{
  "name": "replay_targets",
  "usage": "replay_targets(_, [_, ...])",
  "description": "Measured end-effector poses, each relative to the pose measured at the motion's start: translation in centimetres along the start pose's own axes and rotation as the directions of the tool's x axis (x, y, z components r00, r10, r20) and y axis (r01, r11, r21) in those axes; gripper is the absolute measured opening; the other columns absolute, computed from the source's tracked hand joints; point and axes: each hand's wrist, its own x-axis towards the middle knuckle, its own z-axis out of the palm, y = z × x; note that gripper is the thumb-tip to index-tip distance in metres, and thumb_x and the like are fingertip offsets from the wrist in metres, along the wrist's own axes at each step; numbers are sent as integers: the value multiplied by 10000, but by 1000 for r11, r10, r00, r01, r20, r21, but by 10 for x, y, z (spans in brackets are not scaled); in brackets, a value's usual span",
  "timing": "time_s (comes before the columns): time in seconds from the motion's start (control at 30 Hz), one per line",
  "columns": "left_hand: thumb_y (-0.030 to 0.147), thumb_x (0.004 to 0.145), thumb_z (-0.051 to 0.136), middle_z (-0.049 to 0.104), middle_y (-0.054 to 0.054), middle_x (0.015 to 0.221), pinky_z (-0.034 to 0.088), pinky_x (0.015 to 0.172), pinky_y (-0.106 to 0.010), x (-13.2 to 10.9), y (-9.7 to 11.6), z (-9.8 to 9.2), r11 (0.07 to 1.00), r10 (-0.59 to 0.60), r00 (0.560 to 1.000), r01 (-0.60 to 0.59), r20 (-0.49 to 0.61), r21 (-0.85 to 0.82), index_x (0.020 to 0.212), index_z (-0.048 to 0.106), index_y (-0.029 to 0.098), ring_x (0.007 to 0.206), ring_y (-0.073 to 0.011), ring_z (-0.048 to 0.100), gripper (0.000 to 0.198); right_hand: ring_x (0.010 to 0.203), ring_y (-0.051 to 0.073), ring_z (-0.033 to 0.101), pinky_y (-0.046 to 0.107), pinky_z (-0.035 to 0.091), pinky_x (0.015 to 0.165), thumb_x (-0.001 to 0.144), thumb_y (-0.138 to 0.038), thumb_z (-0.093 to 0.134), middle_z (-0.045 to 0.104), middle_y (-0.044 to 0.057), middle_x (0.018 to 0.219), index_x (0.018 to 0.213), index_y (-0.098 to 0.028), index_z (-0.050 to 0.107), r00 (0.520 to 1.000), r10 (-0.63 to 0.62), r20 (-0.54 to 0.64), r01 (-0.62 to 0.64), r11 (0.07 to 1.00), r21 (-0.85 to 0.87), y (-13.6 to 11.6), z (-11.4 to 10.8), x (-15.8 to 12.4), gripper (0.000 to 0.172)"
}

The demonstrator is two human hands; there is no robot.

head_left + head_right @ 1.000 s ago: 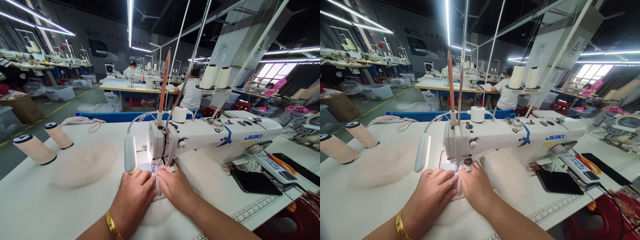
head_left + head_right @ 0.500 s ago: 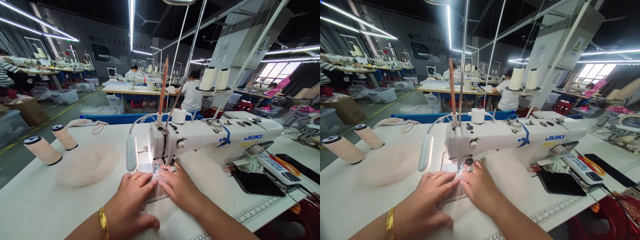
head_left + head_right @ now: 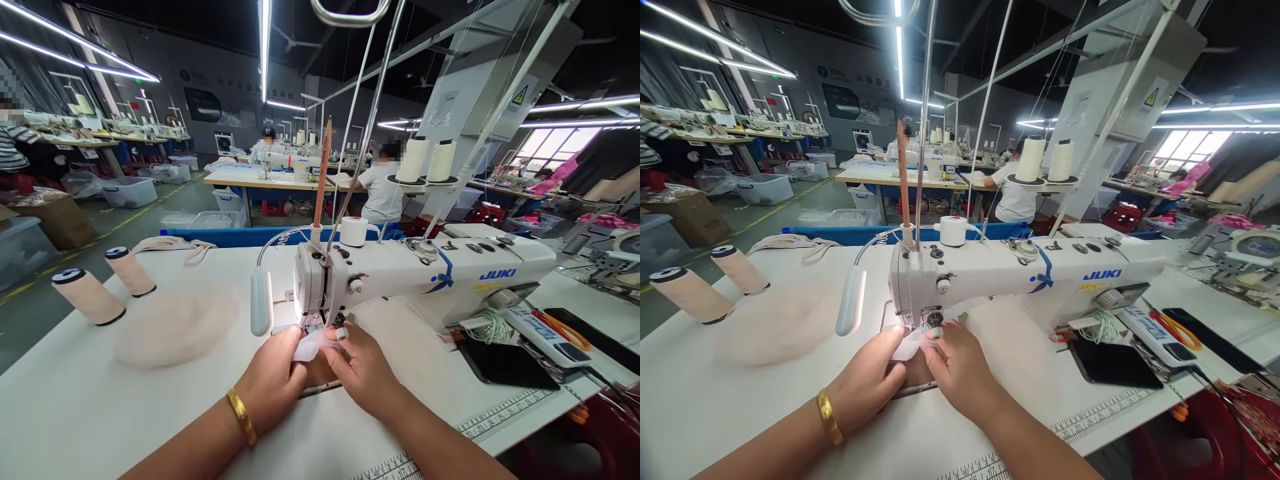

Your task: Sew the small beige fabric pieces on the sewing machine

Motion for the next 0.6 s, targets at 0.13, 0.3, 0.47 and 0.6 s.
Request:
replay_targets(0.13, [119, 797, 424, 626, -24, 780, 489, 640, -295, 5, -4, 2, 1000, -23, 1000, 23, 10, 5, 779, 496, 234, 713, -202, 607, 138, 825, 207, 699, 321, 563, 741, 1015, -188, 505, 738, 30, 905, 1010, -239, 642, 991, 10, -130, -11, 1000, -10, -4, 9, 1, 146])
replay_targets(0.3, [161, 891, 437, 636, -24, 732, 483, 617, -269, 8, -11, 3, 1000, -29, 1000, 29, 4, 1, 700, 571, 219, 689, -188, 630, 240, 784, 207, 700, 311, 558, 707, 1011, -192, 499, 728, 34, 862, 991, -233, 630, 984, -26, -177, 18, 999, -50, -2, 15, 1, 139])
replay_targets(0.47, [262, 954, 443, 577, 5, 639, 417, 558, -244, 9, -12, 6, 999, -47, 999, 47, -5, -9, 615, 502, 219, 610, -160, 580, 346, 797, 212, 700, 314, 561, 729, 1025, -213, 513, 729, 38, 865, 1007, -228, 642, 983, -48, -177, 38, 997, -60, -1, 16, 0, 131])
replay_targets(0.6, [303, 963, 463, 594, 25, 637, 419, 559, -238, 8, -10, 6, 996, -88, 996, 88, 1, -19, 648, 512, 223, 607, -155, 589, 328, 802, 205, 682, 314, 546, 745, 1030, -208, 511, 743, 28, 886, 985, -241, 643, 997, -39, -62, 35, 998, -56, -4, 15, -1, 143])
